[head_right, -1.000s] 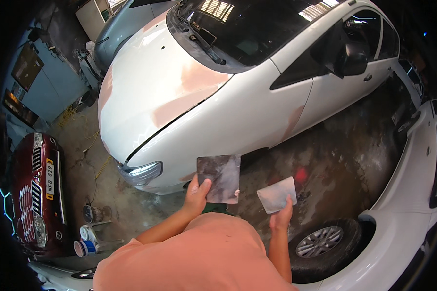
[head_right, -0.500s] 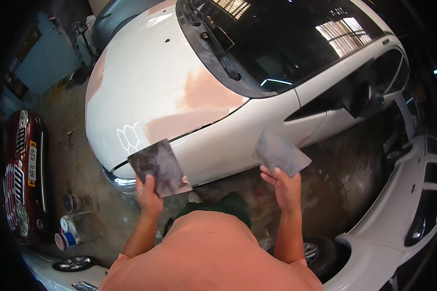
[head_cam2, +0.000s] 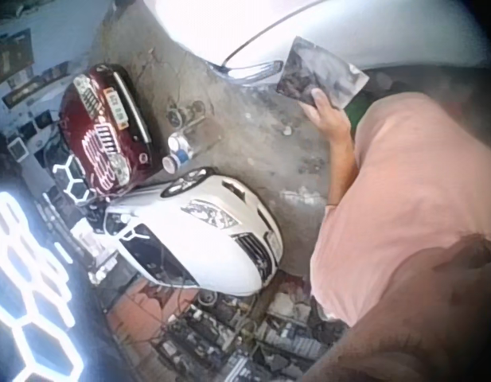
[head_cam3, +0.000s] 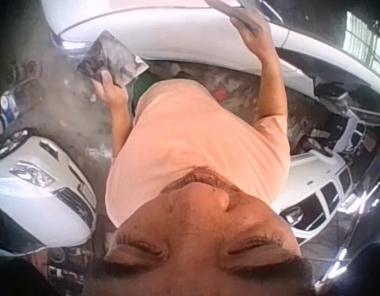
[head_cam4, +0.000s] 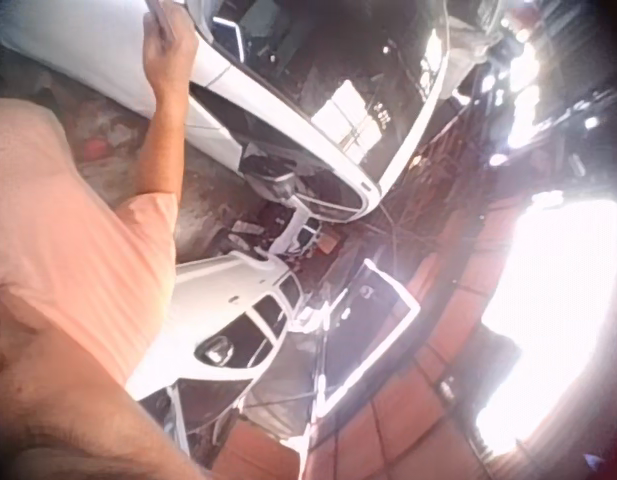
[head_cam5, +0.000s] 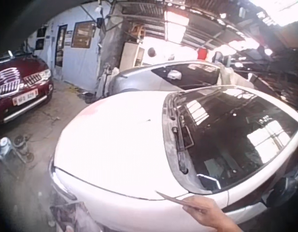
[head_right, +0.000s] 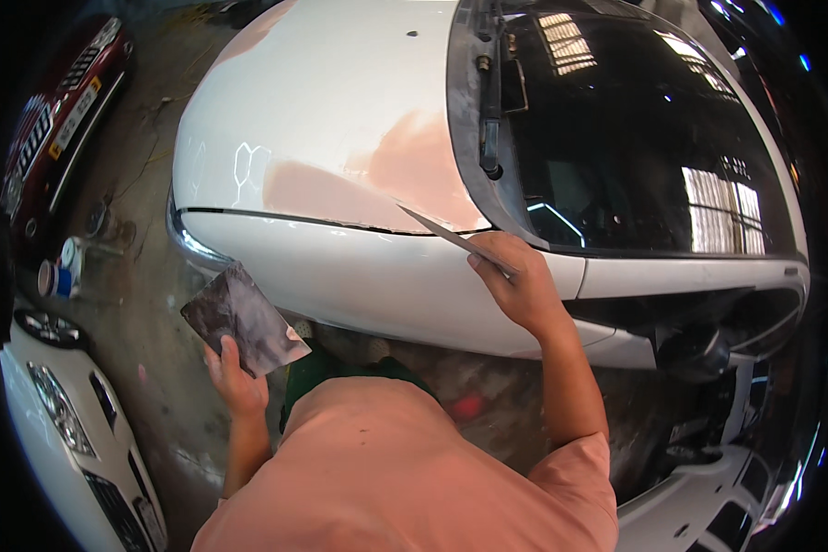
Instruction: The person sands down patches of body filler on the hood of a white car using two pieces of sandpaper held in their hands.
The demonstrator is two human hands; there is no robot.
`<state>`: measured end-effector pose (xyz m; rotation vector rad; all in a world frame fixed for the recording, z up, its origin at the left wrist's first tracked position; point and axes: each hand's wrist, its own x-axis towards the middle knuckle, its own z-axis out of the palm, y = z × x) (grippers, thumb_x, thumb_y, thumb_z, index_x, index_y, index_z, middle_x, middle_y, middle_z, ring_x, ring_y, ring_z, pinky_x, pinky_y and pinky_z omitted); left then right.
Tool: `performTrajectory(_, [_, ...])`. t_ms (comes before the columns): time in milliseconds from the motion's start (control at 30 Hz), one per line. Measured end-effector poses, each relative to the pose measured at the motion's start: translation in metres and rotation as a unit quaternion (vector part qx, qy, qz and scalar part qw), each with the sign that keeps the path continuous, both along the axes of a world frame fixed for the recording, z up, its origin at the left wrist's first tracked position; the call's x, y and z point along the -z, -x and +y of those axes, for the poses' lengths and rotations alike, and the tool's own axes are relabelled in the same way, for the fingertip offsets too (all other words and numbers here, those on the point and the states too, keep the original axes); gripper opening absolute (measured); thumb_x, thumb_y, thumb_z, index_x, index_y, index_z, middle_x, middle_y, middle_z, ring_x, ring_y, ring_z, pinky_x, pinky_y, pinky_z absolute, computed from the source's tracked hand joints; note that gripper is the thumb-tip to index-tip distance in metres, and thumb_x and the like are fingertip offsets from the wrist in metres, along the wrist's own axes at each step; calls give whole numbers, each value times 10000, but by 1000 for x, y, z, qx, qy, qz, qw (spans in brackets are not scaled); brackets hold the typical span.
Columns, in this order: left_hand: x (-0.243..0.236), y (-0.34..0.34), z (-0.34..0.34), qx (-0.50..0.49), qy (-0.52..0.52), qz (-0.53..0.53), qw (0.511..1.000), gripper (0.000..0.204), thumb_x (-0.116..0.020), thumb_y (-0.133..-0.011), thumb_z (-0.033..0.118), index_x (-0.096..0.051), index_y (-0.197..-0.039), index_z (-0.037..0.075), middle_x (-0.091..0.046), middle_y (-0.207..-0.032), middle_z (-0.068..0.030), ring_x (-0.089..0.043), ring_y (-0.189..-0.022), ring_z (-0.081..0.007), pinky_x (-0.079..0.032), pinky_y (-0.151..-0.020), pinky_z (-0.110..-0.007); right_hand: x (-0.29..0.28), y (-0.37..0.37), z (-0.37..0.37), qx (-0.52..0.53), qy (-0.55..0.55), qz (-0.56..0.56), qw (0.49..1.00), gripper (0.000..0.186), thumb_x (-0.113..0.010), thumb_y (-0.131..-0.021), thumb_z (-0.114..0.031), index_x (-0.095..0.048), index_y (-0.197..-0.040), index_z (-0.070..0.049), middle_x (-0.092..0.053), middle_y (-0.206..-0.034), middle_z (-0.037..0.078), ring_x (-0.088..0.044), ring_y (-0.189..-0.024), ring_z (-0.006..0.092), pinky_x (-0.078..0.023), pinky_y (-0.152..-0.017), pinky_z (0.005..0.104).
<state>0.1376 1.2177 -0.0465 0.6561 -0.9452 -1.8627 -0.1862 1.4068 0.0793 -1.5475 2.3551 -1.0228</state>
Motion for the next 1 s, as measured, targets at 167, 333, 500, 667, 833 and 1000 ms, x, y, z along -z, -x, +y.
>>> performTrajectory(167, [12, 2, 45, -53, 6, 0, 999, 578, -563, -1010, 244, -334, -1475, -12, -463, -1429, -153, -471, -1304, -278, -379, -1094, -423, 1, 23, -1, -32, -60, 3, 998, 168, -666, -867, 1, -668, -1034, 20, -676, -970, 151, -642, -894, 336, -504, -803, 374])
performTrajectory(333, [12, 7, 67, -112, -26, -4, 993, 529, -539, -994, 145, -355, -1452, -46, -476, -1404, -152, -482, -1276, -249, -376, -1086, -384, 5, 34, -1, -100, -32, 55, 993, 185, -670, -848, 32, -668, -1032, 11, -679, -970, 147, -643, -882, 330, -506, -793, 396])
performTrajectory(500, [18, 11, 77, -126, -11, -17, 992, 524, -540, -995, 153, -363, -1439, -60, -483, -1394, -155, -483, -1264, -240, -379, -1077, -378, 15, 26, -14, -129, -1, 144, 981, 264, -698, -762, 63, -670, -1016, -3, -682, -963, 138, -646, -895, 326, -516, -789, 397])
performTrajectory(667, [12, 17, 79, -126, -4, 5, 992, 508, -545, -998, 152, -374, -1428, -59, -495, -1381, -147, -495, -1248, -234, -391, -1060, -372, 26, 21, -31, -162, 13, 193, 968, 348, -706, -674, 69, -666, -1008, -19, -682, -965, 128, -647, -912, 322, -520, -803, 395])
performTrajectory(833, [13, 18, 78, -117, 2, 14, 993, 485, -539, -1009, 154, -383, -1420, -52, -509, -1364, -137, -504, -1238, -224, -401, -1049, -369, 32, 8, -48, -157, 22, 224, 961, 347, -699, -665, 58, -657, -999, -28, -680, -960, 116, -645, -908, 318, -507, -819, 405])
performTrajectory(1000, [22, 8, 78, -90, 20, -5, 996, 528, -528, -1023, 192, -335, -1473, -5, -477, -1418, -141, -488, -1290, -258, -392, -1085, -428, 33, -3, -67, -182, 16, 192, 964, 264, -701, -764, 38, -671, -1019, -23, -674, -947, 156, -639, -907, 348, -508, -806, 415])
